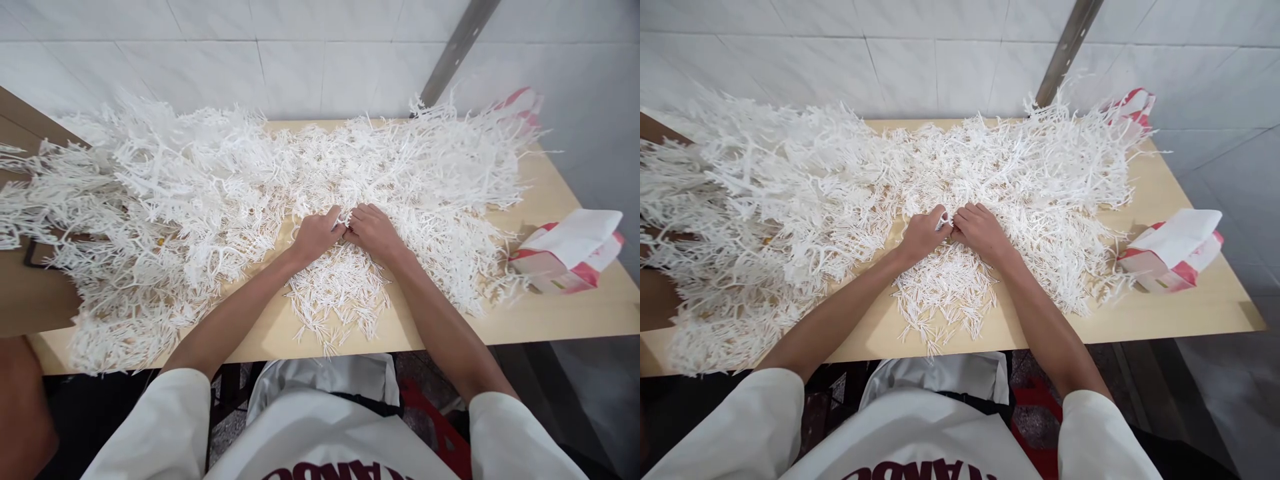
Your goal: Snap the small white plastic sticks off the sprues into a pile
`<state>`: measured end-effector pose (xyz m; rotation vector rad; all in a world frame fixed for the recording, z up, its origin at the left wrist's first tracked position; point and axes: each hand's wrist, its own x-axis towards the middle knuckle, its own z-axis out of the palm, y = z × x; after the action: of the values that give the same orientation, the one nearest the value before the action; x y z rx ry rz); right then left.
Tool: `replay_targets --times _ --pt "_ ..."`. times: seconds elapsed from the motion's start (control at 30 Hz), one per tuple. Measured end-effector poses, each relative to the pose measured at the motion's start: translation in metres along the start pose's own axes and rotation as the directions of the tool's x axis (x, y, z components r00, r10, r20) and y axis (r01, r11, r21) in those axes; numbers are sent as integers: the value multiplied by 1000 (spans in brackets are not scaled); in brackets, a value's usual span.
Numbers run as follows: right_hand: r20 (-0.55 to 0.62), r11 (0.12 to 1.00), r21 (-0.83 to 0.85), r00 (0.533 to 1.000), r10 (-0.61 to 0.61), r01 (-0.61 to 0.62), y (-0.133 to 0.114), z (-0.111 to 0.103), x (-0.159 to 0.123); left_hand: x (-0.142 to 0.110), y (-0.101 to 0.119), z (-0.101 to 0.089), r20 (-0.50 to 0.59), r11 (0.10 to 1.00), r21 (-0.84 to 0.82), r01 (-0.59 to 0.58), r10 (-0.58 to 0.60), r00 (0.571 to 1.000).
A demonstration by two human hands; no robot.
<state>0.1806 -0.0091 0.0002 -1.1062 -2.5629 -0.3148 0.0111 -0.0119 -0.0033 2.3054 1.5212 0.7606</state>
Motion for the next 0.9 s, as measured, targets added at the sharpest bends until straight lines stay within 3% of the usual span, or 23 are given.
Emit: replay_targets --times 0.13,0.4,0.53,0.67,0.77,0.9 --pt "46 999 42 999 3 -5 2 -1 1 -1 -1 5 -11 996 85 -35 36 999" --pt "67 995 90 997 39 -45 -1 -10 3 -4 -7 12 -53 986 77 -146 150 987" --pt "23 997 40 998 60 -61 -4 -8 2 -3 -5 7 -60 995 -26 -93 91 994" --pt "-124 989 37 982 145 -141 -6 -7 0 2 -4 -3 -56 950 -312 20 -40 998" --pt "-178 979 124 967 181 -161 -5 -6 -2 6 -6 -7 -86 872 -486 -54 13 996" --pt "-173 964 210 965 198 -160 -3 -3 -3 9 -10 -5 -114 841 -518 -155 112 987"
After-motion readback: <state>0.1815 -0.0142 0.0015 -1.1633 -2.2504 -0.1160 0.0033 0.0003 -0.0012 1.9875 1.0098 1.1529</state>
